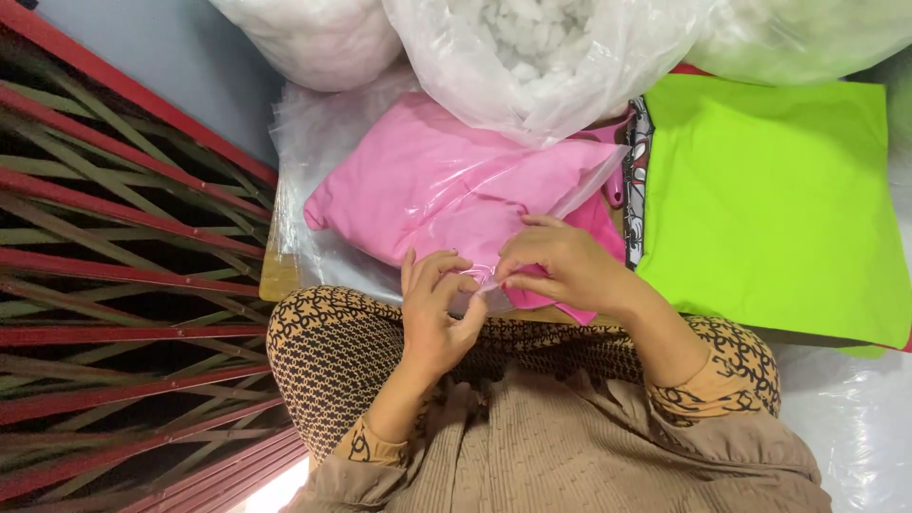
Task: The person removes a pink garment from a clear plastic bag and places it on a lime green fabric sheet. They then use a lint roller to clean the surface of the green sheet before folding it.
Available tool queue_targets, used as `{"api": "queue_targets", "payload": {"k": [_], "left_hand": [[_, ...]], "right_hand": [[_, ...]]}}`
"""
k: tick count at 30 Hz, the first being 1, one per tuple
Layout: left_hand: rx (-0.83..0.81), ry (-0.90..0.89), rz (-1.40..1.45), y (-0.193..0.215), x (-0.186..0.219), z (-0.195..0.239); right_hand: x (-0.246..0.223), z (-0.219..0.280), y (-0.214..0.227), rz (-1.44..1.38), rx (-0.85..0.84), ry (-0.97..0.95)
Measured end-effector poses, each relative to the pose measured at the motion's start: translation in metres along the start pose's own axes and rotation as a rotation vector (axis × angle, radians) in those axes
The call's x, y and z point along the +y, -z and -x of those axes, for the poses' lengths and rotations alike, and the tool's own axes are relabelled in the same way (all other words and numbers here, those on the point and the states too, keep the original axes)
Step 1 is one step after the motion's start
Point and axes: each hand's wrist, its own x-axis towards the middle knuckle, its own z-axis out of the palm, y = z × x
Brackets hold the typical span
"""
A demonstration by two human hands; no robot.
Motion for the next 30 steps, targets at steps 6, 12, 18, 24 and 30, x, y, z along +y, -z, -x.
{"api": "queue_targets", "payload": {"k": [6, 12, 18, 24, 30], "left_hand": [[0.034, 0.051, 0.12, 0.0, -0.003, 0.002], [0.012, 0.041, 0.145, 0.006, -0.003, 0.001], [-0.057, -0.056, 0.101, 0.027, -0.003, -0.015], [-0.083, -0.138, 0.055, 0.037, -0.002, -0.021], [-0.012, -0.16, 0.127, 0.029, -0.007, -0.013]], "right_hand": [[0.007, -0.004, -0.017, 0.083, 0.123, 0.037], [0.003, -0.008, -0.033, 0.167, 0.208, 0.148], [-0.01, -0.009, -0.048, 0.037, 0.325, 0.099], [-0.022, -0.014, -0.035, 0.152, 0.258, 0.147], [-0.018, -0.021, -0.028, 0.246, 0.322, 0.204]]}}
